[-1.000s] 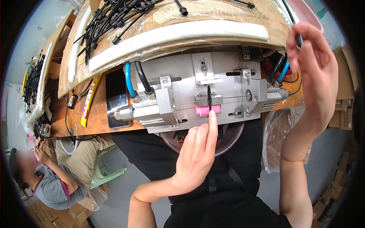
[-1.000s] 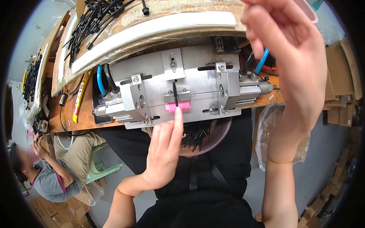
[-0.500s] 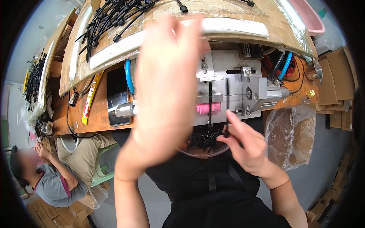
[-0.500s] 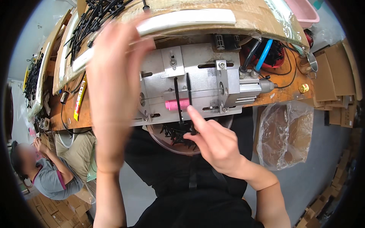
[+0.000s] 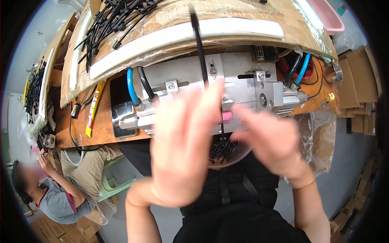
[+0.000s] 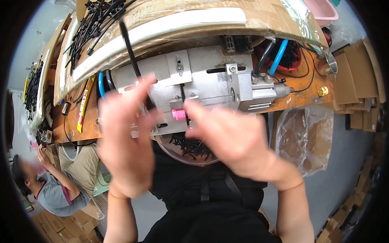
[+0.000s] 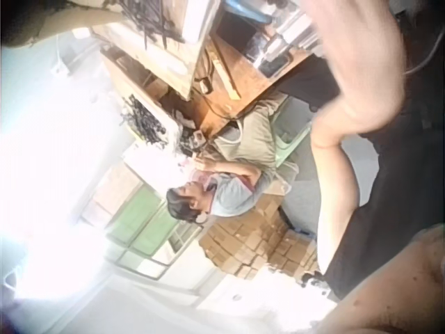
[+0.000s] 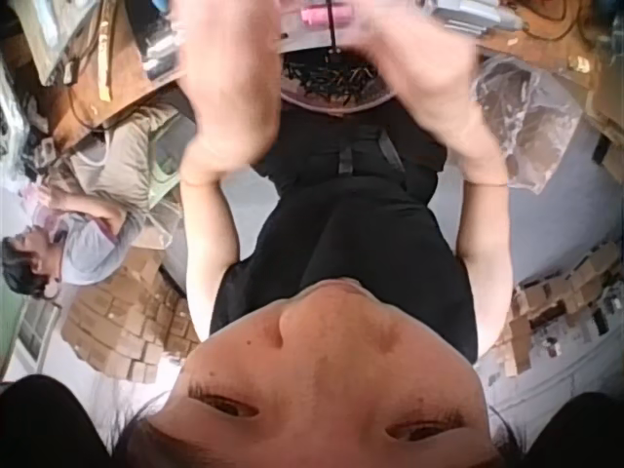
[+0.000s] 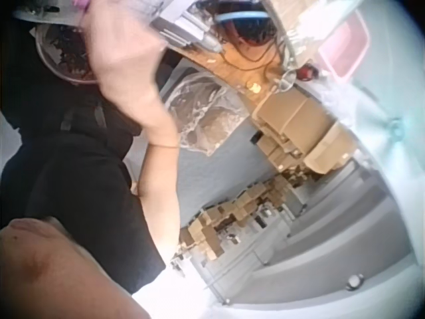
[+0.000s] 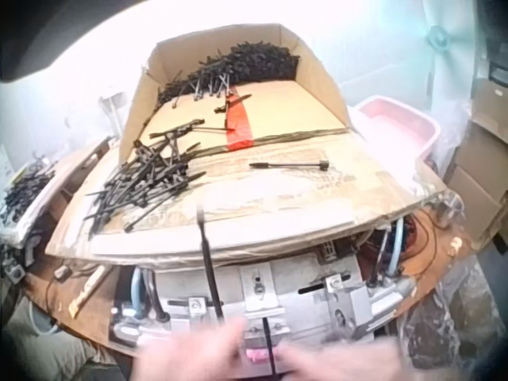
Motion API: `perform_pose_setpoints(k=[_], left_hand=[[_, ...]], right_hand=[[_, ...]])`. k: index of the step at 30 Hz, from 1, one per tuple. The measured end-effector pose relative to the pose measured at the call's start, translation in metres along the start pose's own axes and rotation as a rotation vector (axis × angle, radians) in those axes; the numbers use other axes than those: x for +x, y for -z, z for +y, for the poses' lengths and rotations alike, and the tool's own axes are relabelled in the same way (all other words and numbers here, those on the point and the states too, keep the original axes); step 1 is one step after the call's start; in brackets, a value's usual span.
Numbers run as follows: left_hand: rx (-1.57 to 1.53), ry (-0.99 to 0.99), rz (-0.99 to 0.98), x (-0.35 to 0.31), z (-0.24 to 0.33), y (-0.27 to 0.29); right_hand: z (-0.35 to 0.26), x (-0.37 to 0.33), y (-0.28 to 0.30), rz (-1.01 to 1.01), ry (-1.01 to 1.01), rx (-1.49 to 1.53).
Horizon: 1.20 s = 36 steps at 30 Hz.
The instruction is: The person repeatedly picks up black plastic cable ties from a cardboard box and inserts them into a pneumatic crimping machine. They operate the machine to attach a connector to each tie and then place the finished assembly into a pink bowl below.
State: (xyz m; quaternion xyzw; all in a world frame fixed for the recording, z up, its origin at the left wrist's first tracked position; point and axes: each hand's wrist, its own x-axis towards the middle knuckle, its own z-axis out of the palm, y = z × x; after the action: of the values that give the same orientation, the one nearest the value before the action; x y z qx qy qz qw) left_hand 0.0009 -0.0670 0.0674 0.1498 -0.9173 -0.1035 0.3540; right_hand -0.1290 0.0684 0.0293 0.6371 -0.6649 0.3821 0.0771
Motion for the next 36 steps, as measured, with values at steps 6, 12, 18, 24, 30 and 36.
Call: perform_pose_setpoints(k=[6,12,18,24,30,36], left_hand=[[0.067,0.049,-0.404,-0.07,0.029,-0.026],[0.095,0.038,-0.383,-0.065,0.023,-0.04],[0.042,0.087,-0.492,-0.062,0.019,-0.028],[-0.113,0.176,-0.331,-0.045,0.01,0.003],[-0.148,0.185,-0.277,-0.05,0.013,0.012],[-0.171,0.211,-0.306,-0.058,0.011,0.011]], right_hand=[[0.074,0.116,0.052,0.199,-0.072,-0.679],[0.05,0.154,0.068,-0.189,-0.312,-0.561],[0.062,0.096,0.074,0.098,-0.492,0.556],[-0.011,-0.013,0.007,0.063,-0.109,0.283],[-0.027,-0.042,-0.046,0.033,-0.17,0.033],[-0.021,-0.039,-0.057,0.028,-0.145,-0.005]])
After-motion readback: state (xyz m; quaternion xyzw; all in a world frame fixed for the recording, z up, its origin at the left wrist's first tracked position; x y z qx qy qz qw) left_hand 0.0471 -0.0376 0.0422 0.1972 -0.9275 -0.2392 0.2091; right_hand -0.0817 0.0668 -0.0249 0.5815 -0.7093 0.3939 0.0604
